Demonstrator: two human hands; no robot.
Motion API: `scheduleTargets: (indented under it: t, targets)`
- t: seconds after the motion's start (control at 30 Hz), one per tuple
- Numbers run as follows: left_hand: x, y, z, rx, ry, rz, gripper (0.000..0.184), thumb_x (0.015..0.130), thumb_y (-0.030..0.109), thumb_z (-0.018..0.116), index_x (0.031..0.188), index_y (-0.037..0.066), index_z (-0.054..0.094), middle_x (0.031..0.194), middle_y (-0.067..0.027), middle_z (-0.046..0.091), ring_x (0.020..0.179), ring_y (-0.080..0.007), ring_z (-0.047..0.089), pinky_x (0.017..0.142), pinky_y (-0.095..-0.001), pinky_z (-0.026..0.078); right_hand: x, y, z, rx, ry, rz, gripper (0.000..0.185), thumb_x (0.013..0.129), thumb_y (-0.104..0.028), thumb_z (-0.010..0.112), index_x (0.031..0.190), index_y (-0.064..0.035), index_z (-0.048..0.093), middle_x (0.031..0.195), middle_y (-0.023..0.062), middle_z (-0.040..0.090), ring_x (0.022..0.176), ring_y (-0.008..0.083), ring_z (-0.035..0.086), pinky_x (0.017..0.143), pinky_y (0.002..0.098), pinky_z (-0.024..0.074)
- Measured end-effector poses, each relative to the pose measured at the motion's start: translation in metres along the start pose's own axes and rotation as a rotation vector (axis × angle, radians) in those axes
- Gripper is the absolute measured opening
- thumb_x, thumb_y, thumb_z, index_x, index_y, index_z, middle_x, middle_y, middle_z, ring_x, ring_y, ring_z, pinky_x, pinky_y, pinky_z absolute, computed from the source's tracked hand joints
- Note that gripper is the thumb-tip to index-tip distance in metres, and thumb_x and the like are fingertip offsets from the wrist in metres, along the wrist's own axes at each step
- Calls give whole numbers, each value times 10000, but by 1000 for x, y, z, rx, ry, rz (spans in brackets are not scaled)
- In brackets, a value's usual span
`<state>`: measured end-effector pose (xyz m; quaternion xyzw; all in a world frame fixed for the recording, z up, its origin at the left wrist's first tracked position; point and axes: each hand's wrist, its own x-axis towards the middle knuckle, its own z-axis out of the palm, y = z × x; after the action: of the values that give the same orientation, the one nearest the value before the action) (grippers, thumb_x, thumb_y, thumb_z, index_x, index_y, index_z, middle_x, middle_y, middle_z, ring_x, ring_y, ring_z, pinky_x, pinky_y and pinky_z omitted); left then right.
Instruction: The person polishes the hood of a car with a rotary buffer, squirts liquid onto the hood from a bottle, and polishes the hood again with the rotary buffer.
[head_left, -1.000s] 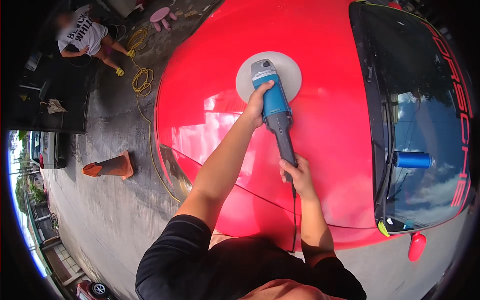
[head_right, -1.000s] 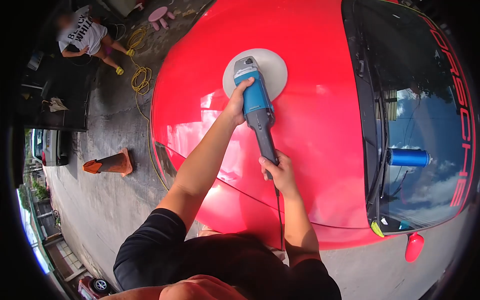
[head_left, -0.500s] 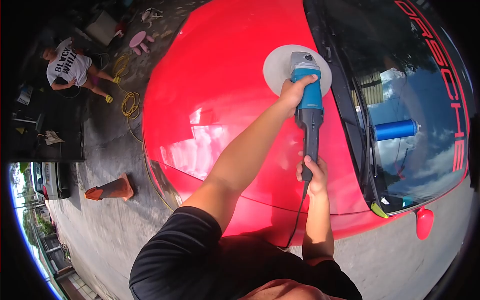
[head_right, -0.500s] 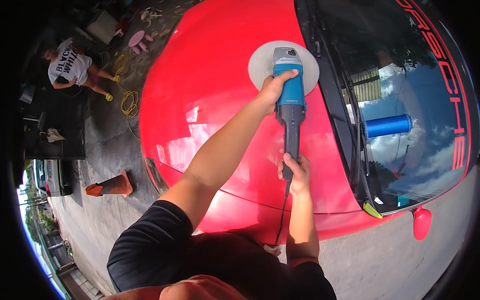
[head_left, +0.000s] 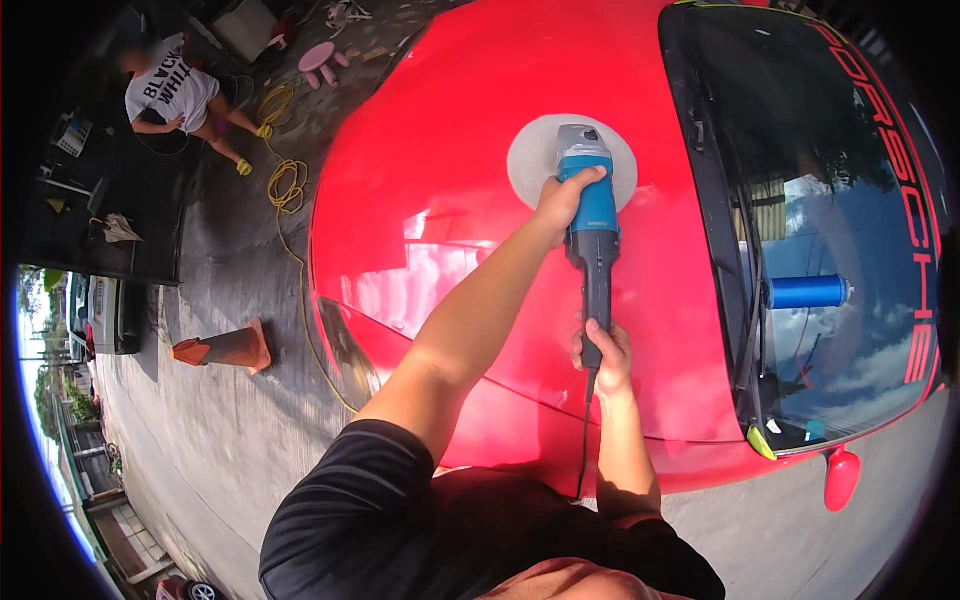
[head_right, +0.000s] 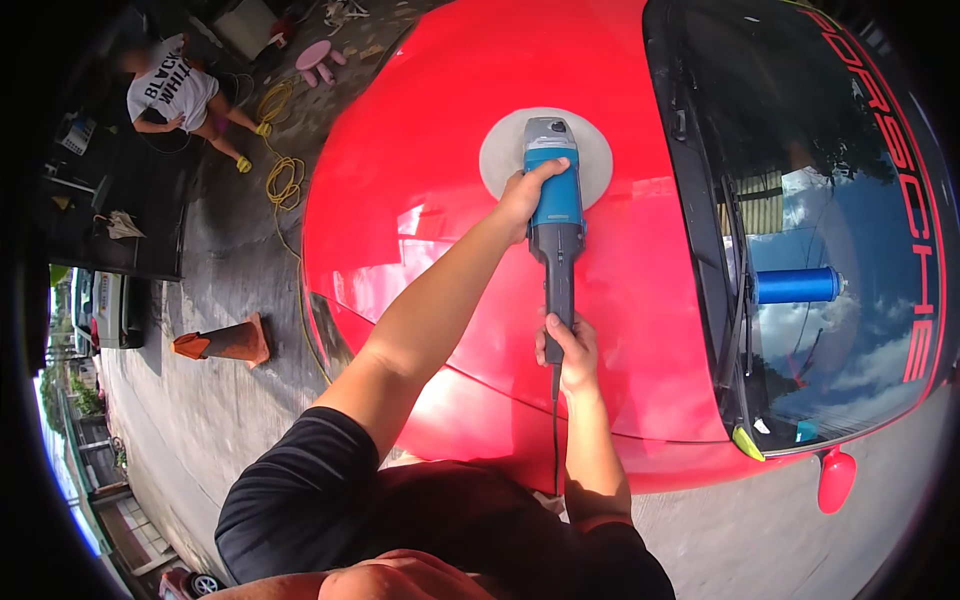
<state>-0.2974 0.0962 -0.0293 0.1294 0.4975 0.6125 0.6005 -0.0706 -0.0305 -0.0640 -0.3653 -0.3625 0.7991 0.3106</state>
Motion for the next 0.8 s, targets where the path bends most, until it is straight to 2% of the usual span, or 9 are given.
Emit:
scheduleTargets:
  t: [0.13, 0.47, 0.6, 0.8]
  targets:
    - [-11, 7, -36, -24, 76, -7, 670, 886, 389, 828, 1283, -88, 575, 1059, -205, 710, 847, -309, 773, 733, -464, 674, 6, 14, 20, -60, -30, 53, 381, 1055, -310, 699, 1228, 22, 624, 732, 97, 638, 544, 171, 597, 500, 288, 466]
    - [-15, 6, -157, -102, 181, -13, 676, 906, 465, 812, 1294, -41, 587, 1044, -170, 701, 863, -290, 750, 769, -459, 659, 31, 51, 76, -142, -150, 180, 281, 1044, -291, 727, 1074, -16, 676, 724, 59, 649, 548, 122, 592, 514, 284, 468]
    - [-16, 2, -210, -121, 184, -8, 675, 942, 549, 744, 1305, 7, 570, 1035, -166, 689, 892, -327, 750, 823, -481, 654, 44, 73, 93, -188, -229, 172, 266, 1046, -285, 715, 1007, -28, 660, 721, 44, 654, 550, 110, 583, 520, 280, 444]
    - [-21, 18, -218, -132, 217, 3, 706, 934, 584, 712, 1361, 44, 555, 1120, -183, 677, 970, -354, 738, 901, -520, 634, 58, 55, 101, -231, -259, 211, 304, 1049, -328, 709, 982, -37, 651, 720, 37, 659, 560, 106, 593, 514, 286, 434]
